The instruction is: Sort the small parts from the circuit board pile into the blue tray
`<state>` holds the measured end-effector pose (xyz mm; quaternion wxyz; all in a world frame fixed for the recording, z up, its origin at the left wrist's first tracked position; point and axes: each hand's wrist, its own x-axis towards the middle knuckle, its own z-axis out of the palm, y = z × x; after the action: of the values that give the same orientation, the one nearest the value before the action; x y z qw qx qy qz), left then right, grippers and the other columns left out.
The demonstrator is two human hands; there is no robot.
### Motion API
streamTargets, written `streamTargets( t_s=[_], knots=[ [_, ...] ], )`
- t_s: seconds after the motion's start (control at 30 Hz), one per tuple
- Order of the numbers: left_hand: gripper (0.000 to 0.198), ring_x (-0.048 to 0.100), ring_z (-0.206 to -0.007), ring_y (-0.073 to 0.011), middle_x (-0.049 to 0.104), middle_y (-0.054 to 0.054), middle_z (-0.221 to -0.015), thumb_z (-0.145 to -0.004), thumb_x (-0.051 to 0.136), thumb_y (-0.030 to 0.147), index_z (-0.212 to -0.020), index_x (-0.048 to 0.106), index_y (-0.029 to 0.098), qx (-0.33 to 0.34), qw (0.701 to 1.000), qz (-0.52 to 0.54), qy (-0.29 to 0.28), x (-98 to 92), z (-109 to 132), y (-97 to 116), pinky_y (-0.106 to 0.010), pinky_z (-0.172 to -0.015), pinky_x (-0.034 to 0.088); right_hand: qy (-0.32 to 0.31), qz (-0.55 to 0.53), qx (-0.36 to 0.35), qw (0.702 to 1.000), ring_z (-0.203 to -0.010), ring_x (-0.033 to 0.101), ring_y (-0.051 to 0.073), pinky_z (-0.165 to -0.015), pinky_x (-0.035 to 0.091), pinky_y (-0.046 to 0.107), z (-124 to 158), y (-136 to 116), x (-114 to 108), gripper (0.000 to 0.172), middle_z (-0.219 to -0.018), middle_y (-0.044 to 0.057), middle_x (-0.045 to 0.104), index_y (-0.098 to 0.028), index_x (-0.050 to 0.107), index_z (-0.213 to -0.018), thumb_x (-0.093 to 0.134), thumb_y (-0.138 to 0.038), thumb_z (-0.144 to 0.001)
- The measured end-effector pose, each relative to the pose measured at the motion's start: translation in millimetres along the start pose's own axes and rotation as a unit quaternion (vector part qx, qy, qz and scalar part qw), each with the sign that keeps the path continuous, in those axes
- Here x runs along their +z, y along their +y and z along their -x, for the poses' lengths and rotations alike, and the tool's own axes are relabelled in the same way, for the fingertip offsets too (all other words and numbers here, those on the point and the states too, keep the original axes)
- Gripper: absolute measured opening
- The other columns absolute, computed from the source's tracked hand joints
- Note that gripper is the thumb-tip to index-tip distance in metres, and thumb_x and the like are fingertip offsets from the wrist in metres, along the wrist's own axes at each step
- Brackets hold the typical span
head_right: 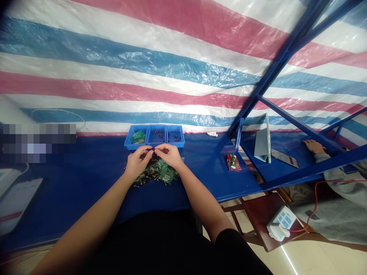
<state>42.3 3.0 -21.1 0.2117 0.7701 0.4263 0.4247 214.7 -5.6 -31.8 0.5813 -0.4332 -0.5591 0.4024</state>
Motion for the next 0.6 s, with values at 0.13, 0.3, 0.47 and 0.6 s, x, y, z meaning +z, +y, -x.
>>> streamTargets(
  t_s=[0.13,0.3,0.47,0.6],
  knots=[
    [0.028,0.064,-0.067,-0.0122,0.069,0.001,-0.076,-0.091,0.051,0.042,-0.103,0.065,0.021,0.012,1.0,-0.014,0.004,-0.5,-0.3,-0.3,-0.021,-0.065,0.045,-0.006,0.002,-0.002,1.0,-0.069,0.066,0.017,-0.069,0.056,0.031,0.2,-0.2,0.4,0.032,-0.081,0.005,0.071,-0.018,0.071,-0.09,0.073,-0.045,-0.072],
    [0.028,0.064,-0.067,-0.0126,0.07,0.001,-0.075,-0.092,0.048,0.042,-0.098,0.065,0.021,-0.001,1.0,-0.018,-0.004,-1.8,-0.5,1.6,-0.022,-0.066,0.046,-0.006,0.025,0.001,1.0,-0.071,0.066,0.017,-0.069,0.056,0.031,1.4,-2.8,-0.5,0.033,-0.085,0.006,0.072,-0.019,0.071,-0.094,0.072,-0.044,-0.073],
    [0.033,0.066,-0.07,-0.0147,0.07,0.0,-0.077,-0.09,0.052,0.044,-0.113,0.06,0.022,-0.009,1.0,-0.013,0.003,-0.5,-0.3,-1.4,-0.024,-0.069,0.048,0.007,0.024,-0.008,1.0,-0.07,0.066,0.017,-0.067,0.055,0.03,1.4,-5.4,-1.5,0.03,-0.084,0.006,0.072,-0.018,0.071,-0.093,0.072,-0.042,-0.074],
    [0.028,0.066,-0.07,-0.014,0.07,0.0,-0.076,-0.09,0.051,0.042,-0.105,0.063,0.022,0.002,1.0,-0.017,0.009,0.3,-0.5,-4.6,-0.023,-0.068,0.047,0.006,0.035,-0.012,0.999,-0.069,0.065,0.016,-0.065,0.054,0.03,1.2,-6.1,-0.8,0.031,-0.083,0.006,0.072,-0.018,0.071,-0.092,0.072,-0.043,-0.074]
  ],
)
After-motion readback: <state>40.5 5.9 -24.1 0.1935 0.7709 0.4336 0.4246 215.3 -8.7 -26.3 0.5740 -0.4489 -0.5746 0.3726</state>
